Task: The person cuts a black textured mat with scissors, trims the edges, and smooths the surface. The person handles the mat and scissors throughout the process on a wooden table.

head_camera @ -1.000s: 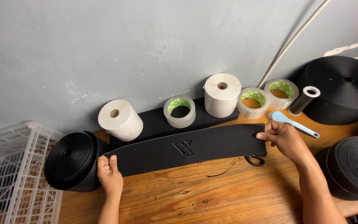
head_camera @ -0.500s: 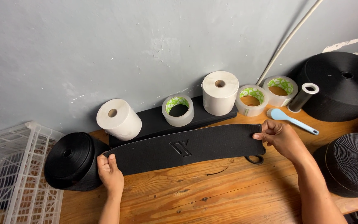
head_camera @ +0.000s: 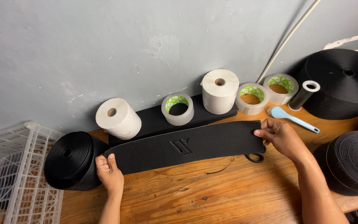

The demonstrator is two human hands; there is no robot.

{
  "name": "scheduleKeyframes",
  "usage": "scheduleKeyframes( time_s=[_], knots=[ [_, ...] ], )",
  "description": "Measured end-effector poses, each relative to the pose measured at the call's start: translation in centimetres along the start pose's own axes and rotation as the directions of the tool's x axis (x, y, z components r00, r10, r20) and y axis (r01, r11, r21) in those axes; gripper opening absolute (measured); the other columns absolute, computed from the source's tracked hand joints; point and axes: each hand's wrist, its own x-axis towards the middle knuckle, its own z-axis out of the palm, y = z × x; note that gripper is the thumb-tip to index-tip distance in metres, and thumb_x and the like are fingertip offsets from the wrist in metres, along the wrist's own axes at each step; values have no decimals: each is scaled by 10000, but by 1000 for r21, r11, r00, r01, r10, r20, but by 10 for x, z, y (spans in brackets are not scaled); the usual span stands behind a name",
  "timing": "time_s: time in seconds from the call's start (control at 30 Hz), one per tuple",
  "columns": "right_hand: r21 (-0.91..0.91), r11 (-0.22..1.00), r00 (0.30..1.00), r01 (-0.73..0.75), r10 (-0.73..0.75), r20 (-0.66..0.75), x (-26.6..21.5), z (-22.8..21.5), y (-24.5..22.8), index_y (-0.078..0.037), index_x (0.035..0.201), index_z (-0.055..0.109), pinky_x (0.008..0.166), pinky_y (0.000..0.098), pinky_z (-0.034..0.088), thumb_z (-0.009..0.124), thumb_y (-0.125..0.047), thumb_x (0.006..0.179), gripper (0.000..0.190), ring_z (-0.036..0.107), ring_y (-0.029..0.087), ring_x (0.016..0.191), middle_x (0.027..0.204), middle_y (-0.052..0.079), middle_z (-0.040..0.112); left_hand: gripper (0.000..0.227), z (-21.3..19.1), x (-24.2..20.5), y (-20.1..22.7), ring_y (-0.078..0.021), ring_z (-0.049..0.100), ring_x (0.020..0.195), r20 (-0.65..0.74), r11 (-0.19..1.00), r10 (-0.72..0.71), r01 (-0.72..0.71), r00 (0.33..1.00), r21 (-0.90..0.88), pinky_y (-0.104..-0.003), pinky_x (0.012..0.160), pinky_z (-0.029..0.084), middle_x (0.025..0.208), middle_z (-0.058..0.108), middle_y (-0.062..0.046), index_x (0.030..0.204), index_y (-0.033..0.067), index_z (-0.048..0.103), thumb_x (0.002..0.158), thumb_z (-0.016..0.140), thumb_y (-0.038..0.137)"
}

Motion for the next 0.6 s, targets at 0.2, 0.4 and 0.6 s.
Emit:
scheduleKeyframes(
  time_s=[0.2, 0.4, 0.6],
  knots=[
    [-1, 1000, 1000, -14, 14, 20, 0, 0, 4, -78, 771, 541, 610, 296, 475, 729, -133, 959, 271, 579, 179, 599, 678, 57, 571, 167, 0, -1, 3, -145, 565, 820, -4, 1000, 15, -15, 1000, -11, -291, 760, 462, 893, 592, -61, 1057, 45, 520, 1112, 575, 193],
    [59, 996, 995, 60, -64, 70, -1, -7, 0, -76, 748, 519, 586, 310, 533, 703, -85, 963, 283, 584, 185, 556, 638, 61, 525, 142, 0, -5, 9, -126, 563, 793, -15, 1000, 22, -22, 1000, -10, -278, 730, 473, 858, 590, -40, 1047, 53, 537, 1103, 591, 171],
    [45, 997, 998, 56, -57, 34, 7, -29, 27, -85, 775, 454, 577, 331, 539, 708, -55, 954, 312, 552, 201, 565, 653, 98, 537, 148, 7, -13, 20, -79, 510, 735, 20, 993, 105, -104, 994, -55, -241, 672, 471, 794, 518, 17, 1013, 69, 564, 1047, 645, 188]
  ],
)
